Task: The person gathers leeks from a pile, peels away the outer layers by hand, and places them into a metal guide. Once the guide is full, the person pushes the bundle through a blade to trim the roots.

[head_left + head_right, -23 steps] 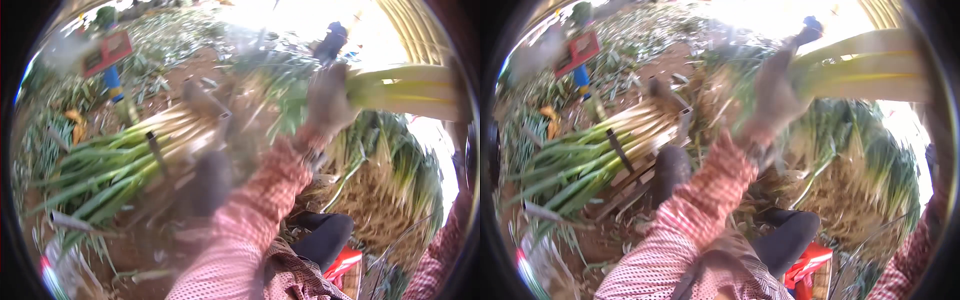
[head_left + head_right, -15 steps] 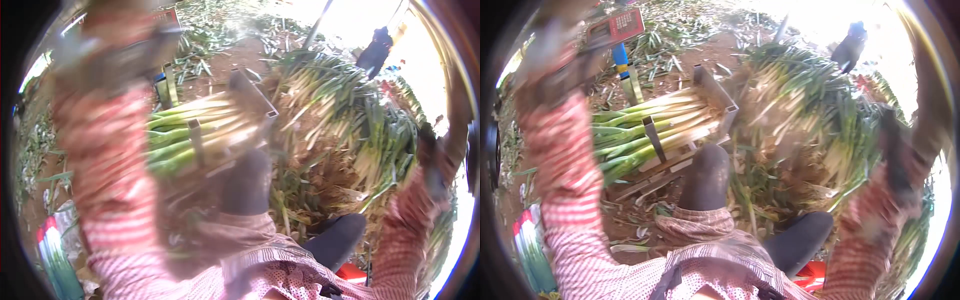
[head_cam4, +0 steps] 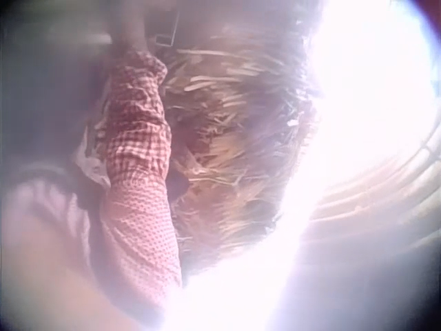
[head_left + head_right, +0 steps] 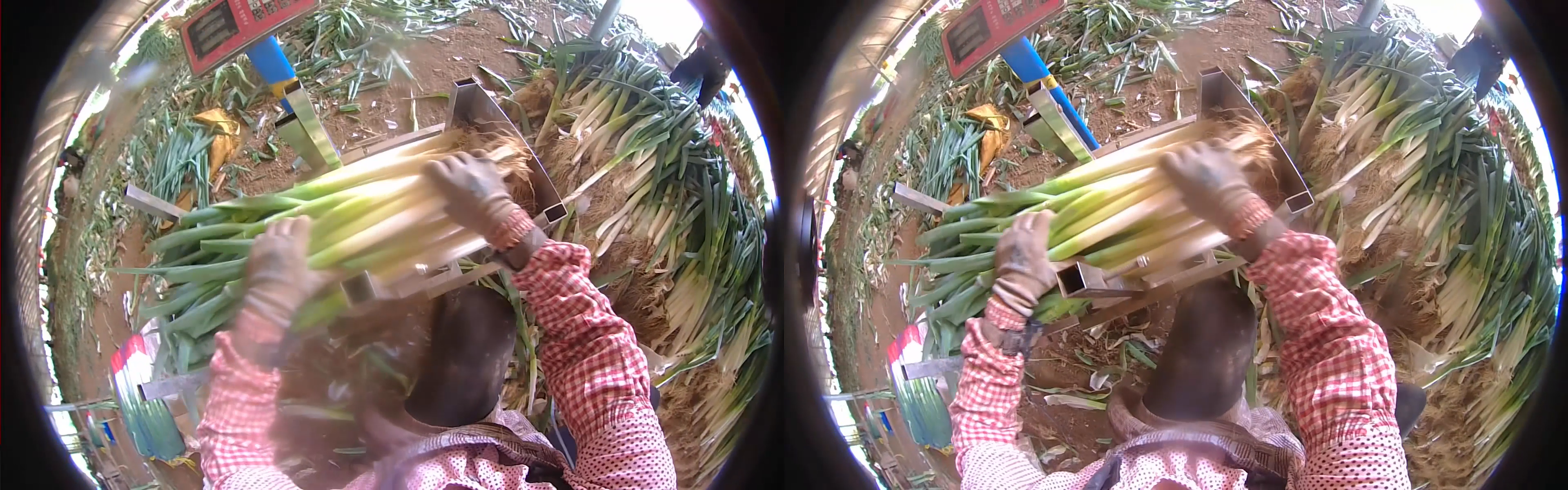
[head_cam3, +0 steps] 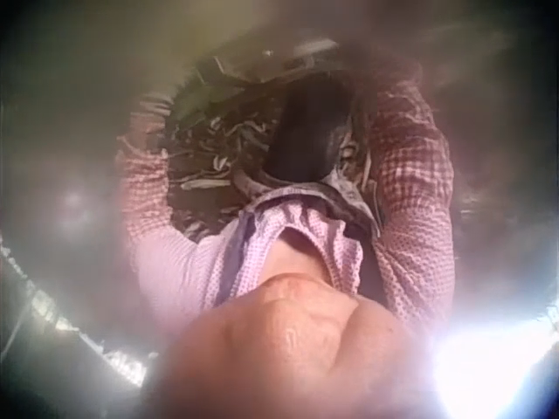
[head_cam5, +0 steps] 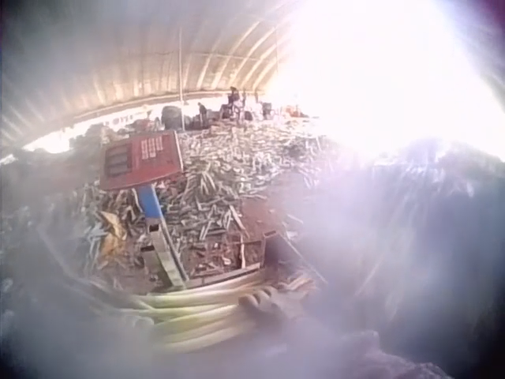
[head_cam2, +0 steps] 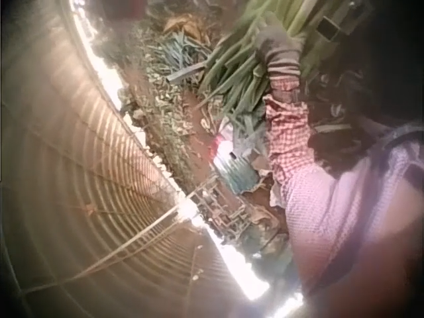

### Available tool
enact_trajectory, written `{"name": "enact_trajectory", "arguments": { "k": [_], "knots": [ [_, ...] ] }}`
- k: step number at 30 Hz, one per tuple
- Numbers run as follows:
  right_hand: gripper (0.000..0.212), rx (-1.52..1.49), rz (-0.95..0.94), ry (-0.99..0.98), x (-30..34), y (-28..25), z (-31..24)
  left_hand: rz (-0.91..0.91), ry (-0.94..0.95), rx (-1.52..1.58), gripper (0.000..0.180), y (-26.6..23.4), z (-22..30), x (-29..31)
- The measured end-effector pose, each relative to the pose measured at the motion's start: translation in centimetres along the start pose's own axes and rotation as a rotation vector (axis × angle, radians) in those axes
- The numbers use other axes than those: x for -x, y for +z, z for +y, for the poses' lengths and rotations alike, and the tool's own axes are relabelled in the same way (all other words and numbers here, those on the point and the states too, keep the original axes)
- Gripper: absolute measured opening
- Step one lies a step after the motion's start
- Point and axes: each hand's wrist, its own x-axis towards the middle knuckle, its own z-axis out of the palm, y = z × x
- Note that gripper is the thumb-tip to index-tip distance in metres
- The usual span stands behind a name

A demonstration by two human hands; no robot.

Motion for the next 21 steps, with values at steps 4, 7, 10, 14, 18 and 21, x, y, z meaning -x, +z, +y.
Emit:
{"name": "enact_trajectory", "arguments": {
  "k": [4,7,10,14,18,21],
  "knots": [
    [0.046,-0.066,0.026,-0.031,2.2,-0.3,2.1,-0.169,-0.036,0.091,0.092,2.0,1.3,-1.9],
    [0.064,-0.470,-0.189,0.155,3.5,-1.7,2.4,-0.079,0.068,0.099,0.096,2.1,1.8,-1.3],
    [0.079,-0.649,-0.015,0.241,5.9,1.0,0.9,0.055,0.103,0.025,0.095,2.2,2.5,-0.2],
    [0.077,-0.341,0.130,0.241,8.9,4.5,1.6,0.166,0.188,0.052,0.084,5.2,4.3,-0.1],
    [0.078,-0.525,0.019,0.338,9.3,1.1,-0.7,0.039,0.071,-0.082,0.081,5.5,3.5,0.8],
    [0.081,-0.660,-0.213,0.356,8.5,0.2,0.3,0.242,0.214,-0.112,0.081,6.9,2.4,1.2]
  ]
}}
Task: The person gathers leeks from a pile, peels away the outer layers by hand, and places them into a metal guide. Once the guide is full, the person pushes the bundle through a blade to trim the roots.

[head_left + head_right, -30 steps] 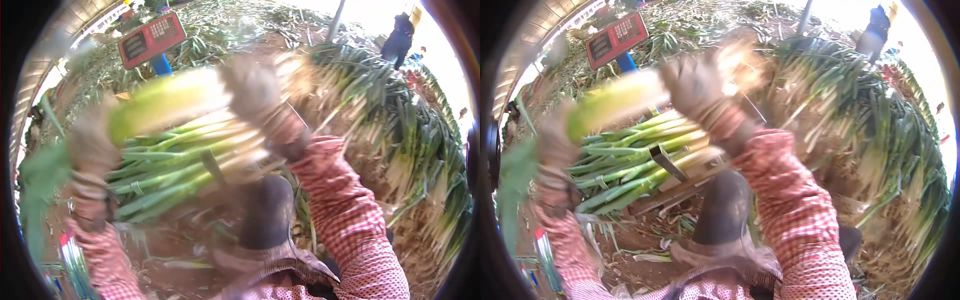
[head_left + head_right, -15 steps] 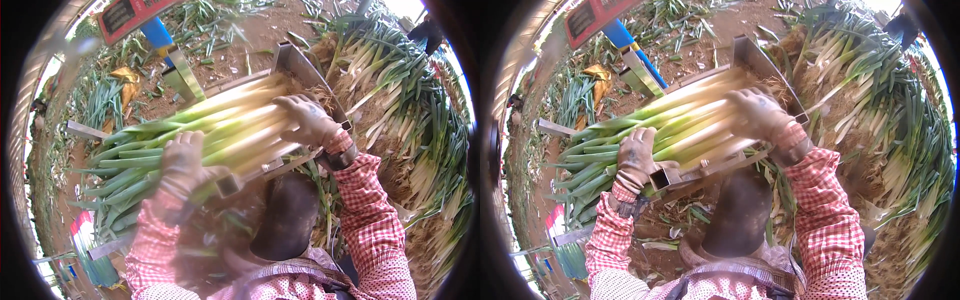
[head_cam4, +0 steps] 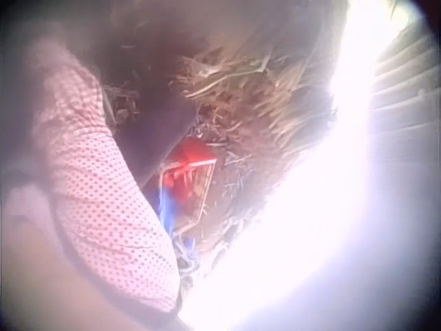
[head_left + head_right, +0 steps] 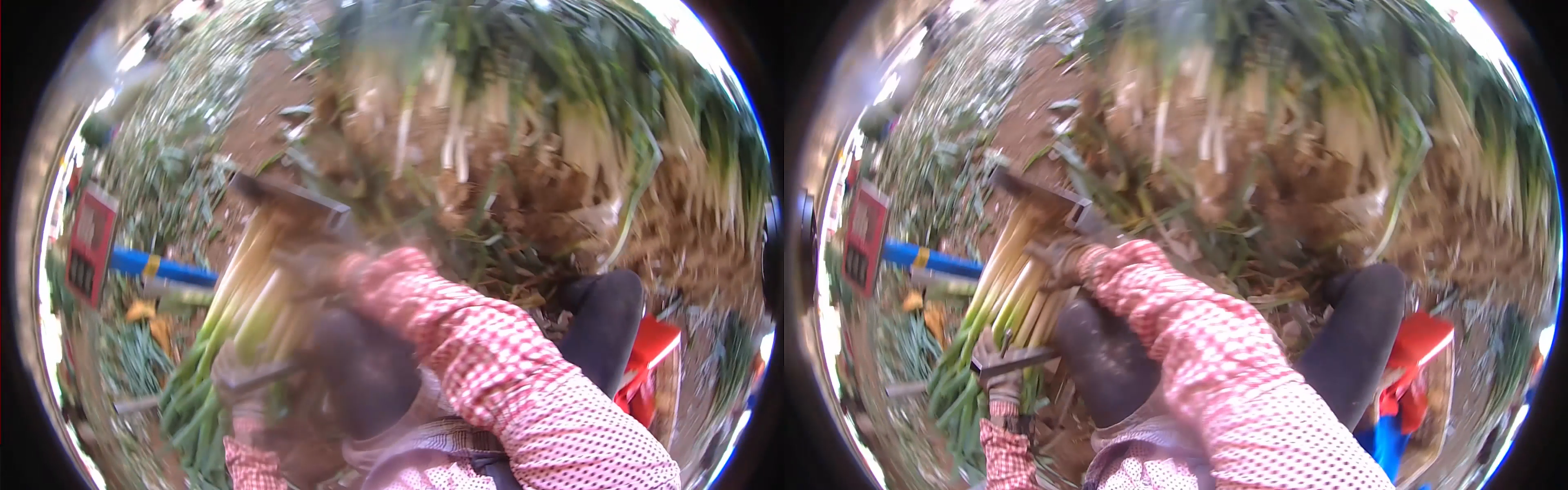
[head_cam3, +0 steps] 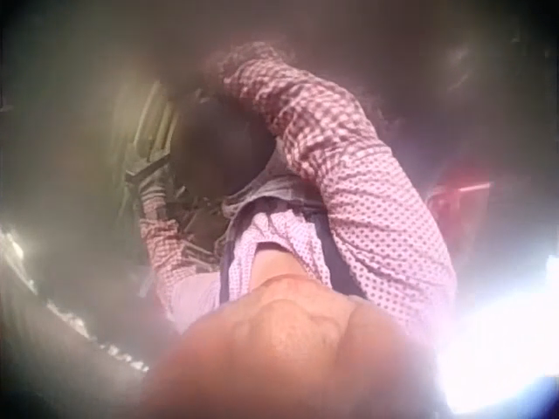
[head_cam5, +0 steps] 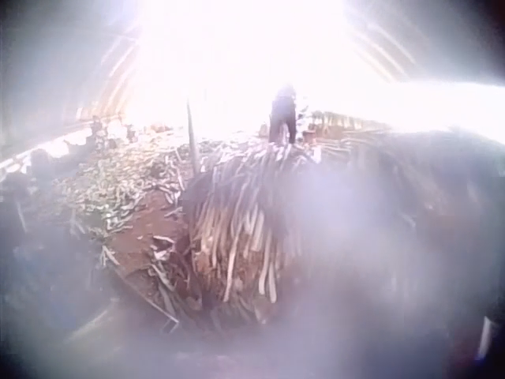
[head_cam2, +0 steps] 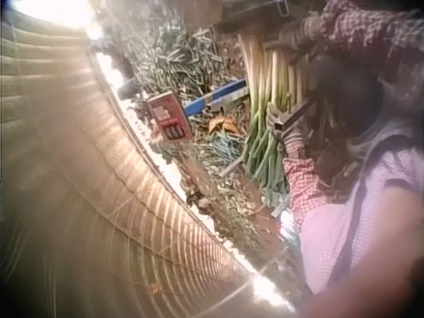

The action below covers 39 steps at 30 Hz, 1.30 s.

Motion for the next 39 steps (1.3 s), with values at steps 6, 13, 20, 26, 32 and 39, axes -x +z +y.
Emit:
{"name": "enact_trajectory", "arguments": {
  "k": [6,13,20,26,32,39],
  "knots": [
    [0.044,-0.068,0.337,-0.161,10.9,0.2,3.7,-0.387,0.423,0.257,0.042,-1.2,-6.5,-3.1],
    [0.014,0.021,0.861,0.724,32.4,-3.9,18.7,-0.017,0.000,1.381,0.036,-20.3,15.8,-17.4],
    [0.030,-0.005,1.261,1.730,50.6,-10.2,21.8,-0.311,0.756,1.217,0.014,-12.1,41.1,-15.9],
    [0.017,-0.003,1.081,1.320,46.8,-9.9,20.4,-0.821,0.781,1.221,0.026,-8.0,45.5,-14.5],
    [0.052,-0.073,1.045,0.692,34.0,-5.5,16.1,-0.982,0.390,1.918,0.078,-6.0,49.2,-13.0],
    [0.016,0.509,1.322,0.734,40.2,-13.0,21.8,-1.570,-0.950,1.994,0.020,-10.0,47.5,-17.8]
  ]
}}
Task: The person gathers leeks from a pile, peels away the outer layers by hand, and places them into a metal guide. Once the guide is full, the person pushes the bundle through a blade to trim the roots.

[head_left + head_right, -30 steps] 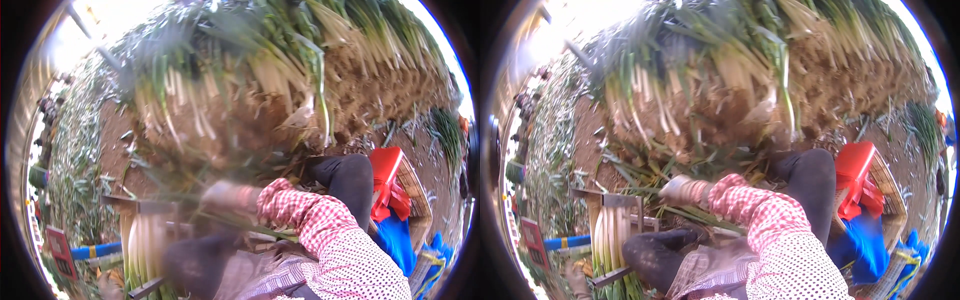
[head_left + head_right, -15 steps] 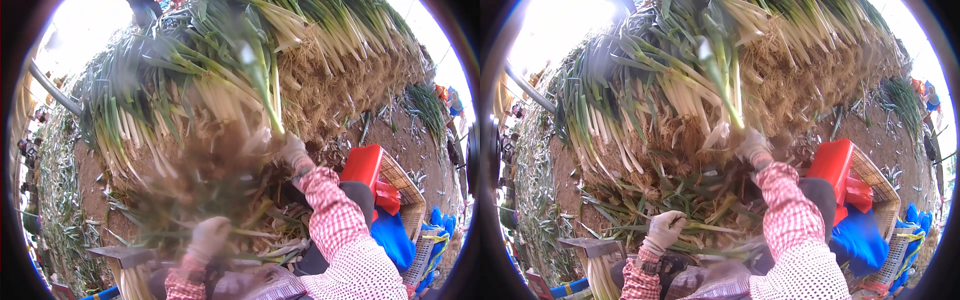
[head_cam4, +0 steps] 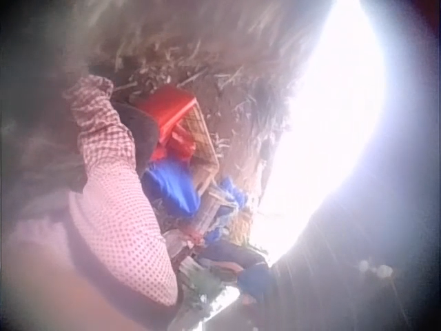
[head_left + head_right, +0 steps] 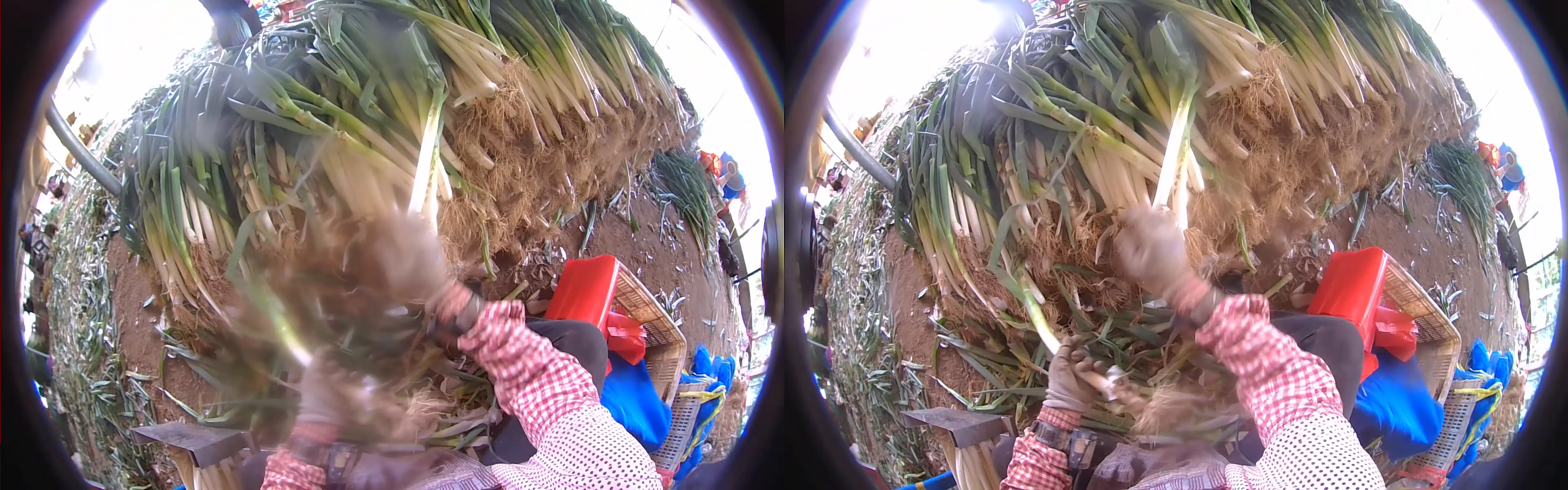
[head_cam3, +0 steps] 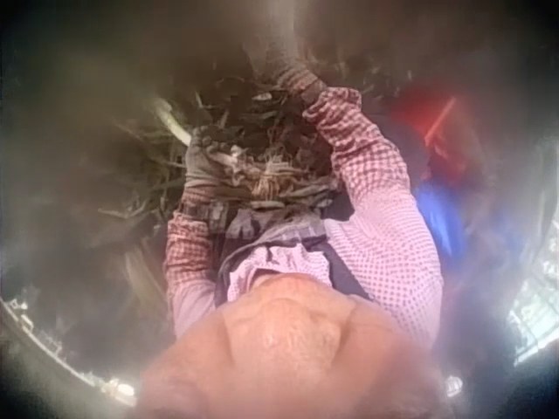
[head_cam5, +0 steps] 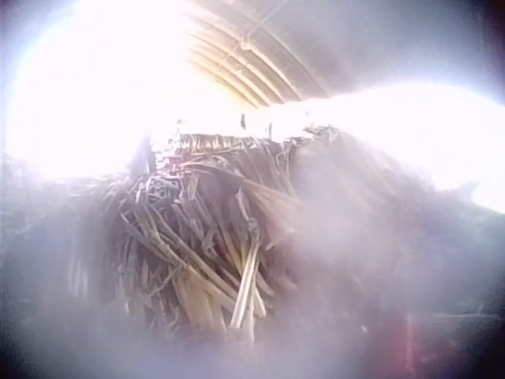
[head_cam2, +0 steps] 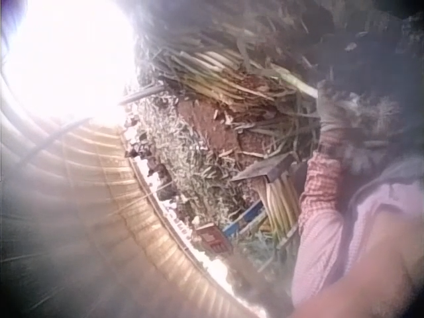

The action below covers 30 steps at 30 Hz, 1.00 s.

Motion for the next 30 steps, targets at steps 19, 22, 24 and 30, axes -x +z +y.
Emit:
{"name": "enact_trajectory", "arguments": {
  "k": [19,22,24,30],
  "knots": [
    [0.043,-1.988,-0.154,1.371,8.1,2.6,-5.3,-0.307,0.445,-0.636,0.034,0.2,5.7,-1.1],
    [0.046,-2.150,-0.156,1.498,17.9,4.0,-13.5,-0.540,0.640,-0.703,0.058,-0.7,6.1,-4.7],
    [0.024,-1.171,-0.391,0.604,21.7,0.7,-18.5,-0.570,0.354,-0.222,0.067,-0.5,6.7,-4.3],
    [0.020,-0.303,-1.063,0.106,18.9,-5.6,-14.9,-0.407,0.586,-0.499,0.039,-2.0,7.9,-1.2]
  ]
}}
